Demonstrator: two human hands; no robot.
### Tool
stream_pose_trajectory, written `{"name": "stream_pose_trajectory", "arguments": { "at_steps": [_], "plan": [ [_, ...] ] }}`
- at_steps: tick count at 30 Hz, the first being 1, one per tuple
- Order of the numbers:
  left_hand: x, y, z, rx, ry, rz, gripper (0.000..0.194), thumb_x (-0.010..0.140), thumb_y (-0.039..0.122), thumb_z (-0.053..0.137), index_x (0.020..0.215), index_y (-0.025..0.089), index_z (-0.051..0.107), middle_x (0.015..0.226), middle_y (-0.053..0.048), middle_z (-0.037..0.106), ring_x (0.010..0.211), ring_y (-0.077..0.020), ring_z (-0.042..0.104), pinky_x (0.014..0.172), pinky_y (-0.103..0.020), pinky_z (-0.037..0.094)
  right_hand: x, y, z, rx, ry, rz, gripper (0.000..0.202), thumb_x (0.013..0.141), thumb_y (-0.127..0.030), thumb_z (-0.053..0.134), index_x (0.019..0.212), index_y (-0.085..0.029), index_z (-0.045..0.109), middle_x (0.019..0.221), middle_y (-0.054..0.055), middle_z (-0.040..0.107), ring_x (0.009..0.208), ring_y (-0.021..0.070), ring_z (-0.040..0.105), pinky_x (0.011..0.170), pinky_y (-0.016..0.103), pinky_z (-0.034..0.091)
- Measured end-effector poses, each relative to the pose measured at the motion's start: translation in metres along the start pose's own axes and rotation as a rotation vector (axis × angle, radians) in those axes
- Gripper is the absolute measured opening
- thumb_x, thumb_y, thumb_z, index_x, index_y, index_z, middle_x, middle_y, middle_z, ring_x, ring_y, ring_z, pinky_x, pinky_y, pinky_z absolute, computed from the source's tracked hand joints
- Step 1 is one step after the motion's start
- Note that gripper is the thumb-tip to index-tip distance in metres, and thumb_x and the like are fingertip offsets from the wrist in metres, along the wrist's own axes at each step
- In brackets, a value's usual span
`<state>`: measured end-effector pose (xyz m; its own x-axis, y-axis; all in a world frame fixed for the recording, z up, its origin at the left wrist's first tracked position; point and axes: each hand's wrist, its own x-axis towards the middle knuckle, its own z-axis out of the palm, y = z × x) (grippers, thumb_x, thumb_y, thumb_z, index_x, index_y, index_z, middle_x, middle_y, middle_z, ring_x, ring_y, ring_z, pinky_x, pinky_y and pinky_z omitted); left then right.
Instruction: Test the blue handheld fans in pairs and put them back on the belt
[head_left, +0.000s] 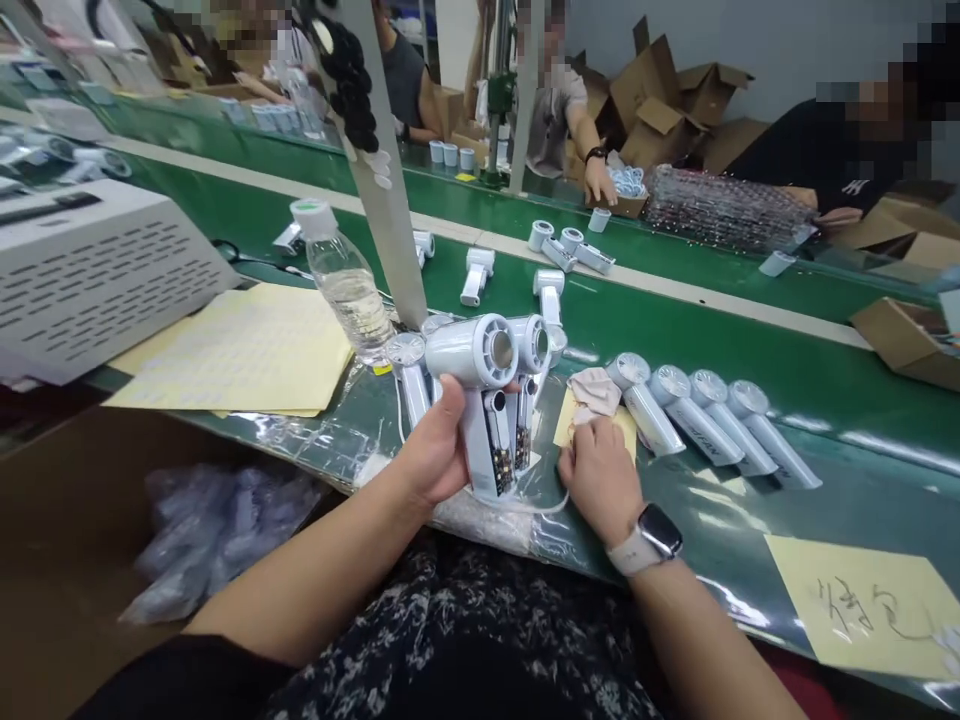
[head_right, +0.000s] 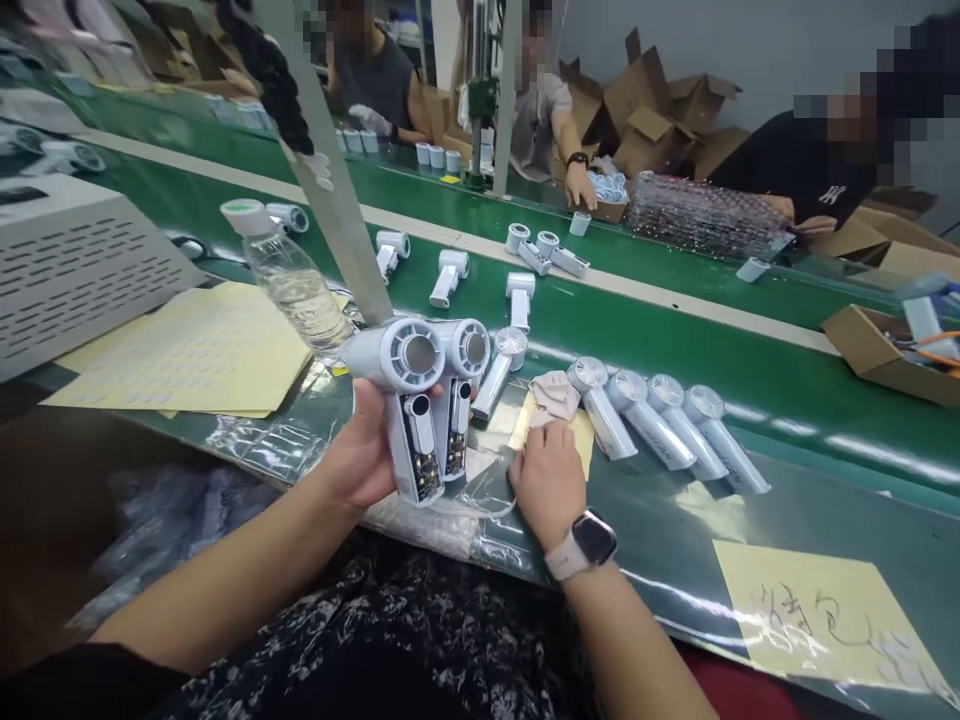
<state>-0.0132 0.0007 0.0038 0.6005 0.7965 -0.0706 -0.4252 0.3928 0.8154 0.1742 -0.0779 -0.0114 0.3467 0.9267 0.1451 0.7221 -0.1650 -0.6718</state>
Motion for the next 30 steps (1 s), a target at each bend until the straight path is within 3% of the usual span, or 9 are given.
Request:
{"name": "stream_pose_trajectory", "arguments": {
  "at_steps": [3,7,8,12,16,21,26,30],
  "plan": [
    [-0.002,0.014,-0.002,0.070,0.065,0.057,0.071,0.074,0.089,0.041,0.094,0.023,0.056,0.096,-0.012,0.071,0.101,-0.0300,0.068,0.068,-0.038,0.057,-0.009,-0.012,0.010,0.084,-0.071,-0.048,0.010,0.084,-0.026,0.054,0.075,-0.023,0.050,0.090,0.015,0.066,0.091,0.0322,0.059,0.084,0.050,0.046],
    [-0.001,0.024,0.003,0.100,0.145,0.143,0.084,0.064,0.098,0.023,0.084,0.022,0.053,0.095,-0.012,0.071,0.103,-0.0304,0.067,0.070,-0.040,0.056,-0.030,-0.034,-0.001,0.576,-0.619,0.091,0.015,0.089,-0.038,0.055,0.088,-0.023,0.057,0.068,0.003,0.066,0.064,0.0204,0.060,0.064,0.035,0.048],
    [0.000,0.024,0.005,0.096,0.143,0.168,0.083,0.062,0.099,0.025,0.080,0.022,0.052,0.098,-0.012,0.071,0.104,-0.0303,0.067,0.072,-0.040,0.056,-0.033,-0.039,-0.002,0.659,-0.684,0.127,0.016,0.087,-0.038,0.057,0.088,-0.022,0.060,0.064,0.001,0.066,0.061,0.0191,0.059,0.062,0.033,0.046],
    [0.004,0.018,0.016,0.062,0.079,0.187,0.079,0.057,0.099,0.040,0.069,0.021,0.044,0.109,-0.009,0.070,0.108,-0.0308,0.065,0.077,-0.042,0.057,-0.037,-0.050,0.003,0.677,-0.554,0.081,0.017,0.085,-0.032,0.059,0.073,-0.021,0.060,0.058,0.000,0.062,0.058,0.0165,0.056,0.060,0.030,0.041],
    [0.009,0.011,0.024,-0.050,0.047,0.181,0.078,0.049,0.097,0.052,0.063,0.020,0.047,0.099,-0.009,0.072,0.103,-0.0315,0.068,0.075,-0.041,0.058,-0.048,-0.053,0.018,0.698,-0.412,-0.029,0.027,0.093,-0.035,0.054,0.069,-0.022,0.052,0.057,-0.002,0.057,0.055,0.0143,0.053,0.058,0.028,0.038],
    [0.013,0.005,0.026,-0.187,0.027,0.333,0.068,0.053,0.085,0.066,0.062,0.018,0.063,0.095,-0.008,0.074,0.101,-0.0288,0.070,0.080,-0.036,0.059,-0.058,-0.055,0.032,0.948,-0.344,0.095,0.035,0.099,-0.049,0.045,0.073,-0.025,0.043,0.047,-0.009,0.042,0.045,0.0132,0.045,0.054,0.028,0.040],
    [0.007,0.005,0.027,-0.311,0.032,0.271,0.066,0.051,0.082,0.070,0.061,0.017,0.065,0.102,-0.006,0.073,0.097,-0.0266,0.070,0.078,-0.035,0.059,-0.055,-0.054,0.019,0.789,-0.446,-0.110,0.026,0.101,-0.039,0.044,0.084,-0.022,0.054,0.077,0.001,0.062,0.067,0.0154,0.053,0.064,0.028,0.041],
    [0.003,0.009,0.027,-0.450,0.000,0.151,0.064,0.052,0.080,0.072,0.061,0.017,0.063,0.103,-0.006,0.072,0.097,-0.0255,0.070,0.077,-0.035,0.059,-0.058,-0.053,0.016,0.754,-0.295,-0.274,0.029,0.099,-0.037,0.045,0.075,-0.022,0.049,0.089,0.004,0.063,0.083,0.0184,0.058,0.074,0.030,0.045]
  ]
}}
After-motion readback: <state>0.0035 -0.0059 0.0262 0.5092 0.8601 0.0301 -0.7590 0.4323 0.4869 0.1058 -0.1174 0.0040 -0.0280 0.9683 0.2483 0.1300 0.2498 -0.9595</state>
